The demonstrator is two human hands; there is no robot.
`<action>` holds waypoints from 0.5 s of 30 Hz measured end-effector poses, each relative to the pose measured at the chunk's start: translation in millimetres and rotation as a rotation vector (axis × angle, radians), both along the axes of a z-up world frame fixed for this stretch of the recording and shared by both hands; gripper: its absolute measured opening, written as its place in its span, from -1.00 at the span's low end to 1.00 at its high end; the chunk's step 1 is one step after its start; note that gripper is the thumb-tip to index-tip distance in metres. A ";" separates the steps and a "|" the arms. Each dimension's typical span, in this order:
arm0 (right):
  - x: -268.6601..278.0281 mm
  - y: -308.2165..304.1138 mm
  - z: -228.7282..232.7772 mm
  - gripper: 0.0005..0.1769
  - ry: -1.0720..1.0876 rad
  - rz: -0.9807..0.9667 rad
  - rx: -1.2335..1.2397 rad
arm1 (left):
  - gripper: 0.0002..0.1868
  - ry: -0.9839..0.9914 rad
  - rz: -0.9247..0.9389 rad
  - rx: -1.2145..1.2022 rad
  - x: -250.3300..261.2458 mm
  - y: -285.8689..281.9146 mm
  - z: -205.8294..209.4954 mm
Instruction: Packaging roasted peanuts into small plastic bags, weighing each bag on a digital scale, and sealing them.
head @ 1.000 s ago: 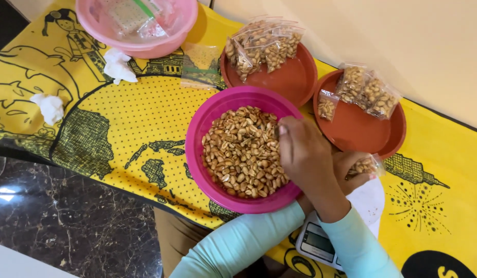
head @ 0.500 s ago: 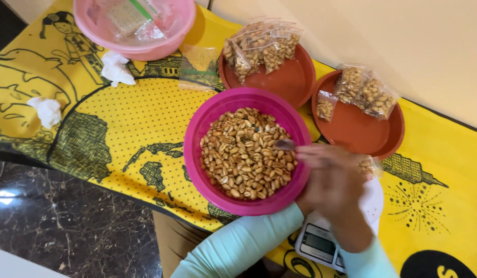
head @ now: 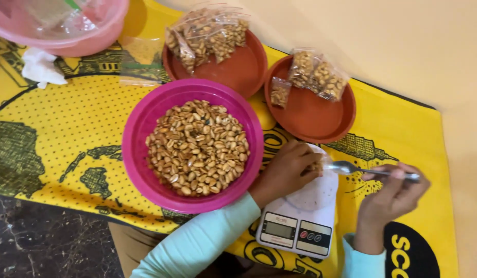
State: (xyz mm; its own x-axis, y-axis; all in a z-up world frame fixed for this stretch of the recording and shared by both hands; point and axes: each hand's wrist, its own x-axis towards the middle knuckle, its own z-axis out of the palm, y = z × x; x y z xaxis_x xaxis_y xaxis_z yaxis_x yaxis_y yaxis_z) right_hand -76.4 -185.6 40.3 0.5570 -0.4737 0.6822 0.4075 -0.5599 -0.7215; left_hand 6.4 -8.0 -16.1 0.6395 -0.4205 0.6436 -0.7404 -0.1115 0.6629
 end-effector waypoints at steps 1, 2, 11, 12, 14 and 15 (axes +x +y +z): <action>0.5 -1.1 -5.6 -0.72 0.000 -0.007 0.006 | -0.75 0.000 -0.007 0.006 -0.5 0.8 0.5; 1.3 -2.0 -11.2 -0.77 -0.032 0.039 -0.029 | -0.67 0.009 -0.016 0.028 -0.8 1.7 1.0; 8.2 10.0 -18.7 -0.80 0.047 0.036 -0.046 | -0.63 0.018 -0.044 0.074 1.4 3.6 0.3; 8.6 9.3 -18.0 -0.81 0.077 0.035 0.026 | -0.63 0.017 -0.038 0.071 1.2 4.3 1.7; 7.2 4.8 -17.5 -0.82 0.087 0.006 0.075 | -0.62 0.030 -0.060 0.060 0.8 8.3 7.8; 8.0 2.9 -16.7 -0.84 0.095 -0.016 0.122 | -0.61 0.043 -0.075 0.047 1.5 10.9 11.2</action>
State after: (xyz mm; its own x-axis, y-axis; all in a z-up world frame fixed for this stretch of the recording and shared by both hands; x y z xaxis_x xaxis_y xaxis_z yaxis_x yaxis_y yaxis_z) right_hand -68.4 -182.7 23.6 0.6084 -0.5588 0.5636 0.3257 -0.4718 -0.8193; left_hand 7.9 2.9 -4.8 0.6314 -0.4976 0.5948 -0.7190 -0.0884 0.6893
